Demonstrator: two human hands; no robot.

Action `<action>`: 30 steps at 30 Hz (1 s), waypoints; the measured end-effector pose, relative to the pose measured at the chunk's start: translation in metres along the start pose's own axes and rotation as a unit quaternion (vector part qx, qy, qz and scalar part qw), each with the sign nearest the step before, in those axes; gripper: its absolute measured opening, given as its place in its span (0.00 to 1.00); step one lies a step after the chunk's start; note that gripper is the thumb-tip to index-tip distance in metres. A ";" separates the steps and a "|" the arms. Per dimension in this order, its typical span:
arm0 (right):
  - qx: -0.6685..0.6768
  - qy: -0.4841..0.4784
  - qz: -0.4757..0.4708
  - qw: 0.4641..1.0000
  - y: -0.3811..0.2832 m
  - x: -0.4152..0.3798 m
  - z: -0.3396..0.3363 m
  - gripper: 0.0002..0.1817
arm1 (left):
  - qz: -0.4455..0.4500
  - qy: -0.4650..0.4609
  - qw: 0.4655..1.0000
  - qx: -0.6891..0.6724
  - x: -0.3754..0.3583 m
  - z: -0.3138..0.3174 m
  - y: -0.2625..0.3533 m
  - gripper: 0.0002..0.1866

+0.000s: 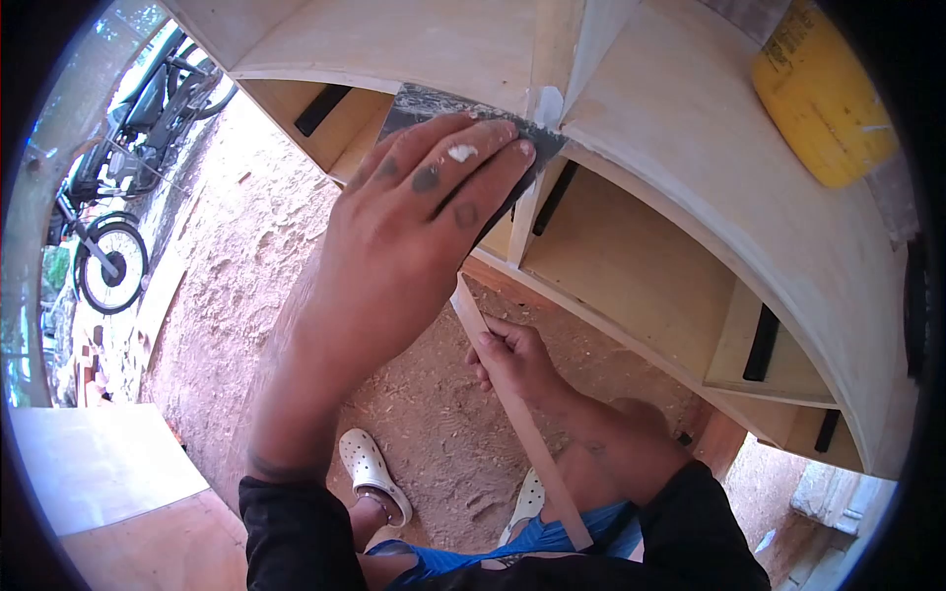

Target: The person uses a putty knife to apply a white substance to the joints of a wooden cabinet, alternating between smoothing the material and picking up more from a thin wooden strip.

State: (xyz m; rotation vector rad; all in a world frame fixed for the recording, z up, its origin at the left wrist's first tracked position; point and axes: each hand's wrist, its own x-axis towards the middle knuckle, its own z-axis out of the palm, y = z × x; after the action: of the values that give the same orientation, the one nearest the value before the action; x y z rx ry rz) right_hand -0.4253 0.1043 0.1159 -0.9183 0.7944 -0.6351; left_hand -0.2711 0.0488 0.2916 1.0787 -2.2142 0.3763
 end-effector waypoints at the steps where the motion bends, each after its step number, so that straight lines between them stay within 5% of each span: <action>1: -0.001 -0.001 -0.005 1.000 0.001 0.000 0.000 0.20 | -0.002 0.001 1.000 0.003 -0.002 0.002 0.001 0.30; 21: -0.040 0.011 -0.018 0.999 0.007 -0.005 -0.010 0.19 | 0.021 -0.014 1.000 -0.001 -0.045 0.057 -0.001 0.22; 25: -0.030 0.042 -0.008 0.999 0.007 -0.006 -0.006 0.19 | -0.083 -0.011 0.984 -0.157 -0.060 0.055 0.002 0.26; 30: -0.034 0.076 -0.022 0.996 0.000 -0.004 -0.002 0.19 | -0.352 0.139 0.834 -0.401 -0.108 0.043 0.012 0.32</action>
State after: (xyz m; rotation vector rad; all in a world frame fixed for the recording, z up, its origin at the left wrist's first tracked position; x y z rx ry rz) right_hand -0.4292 0.1066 0.1166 -0.9605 0.9394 -0.7269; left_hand -0.2495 0.0994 0.1888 1.1385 -1.3252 -0.6357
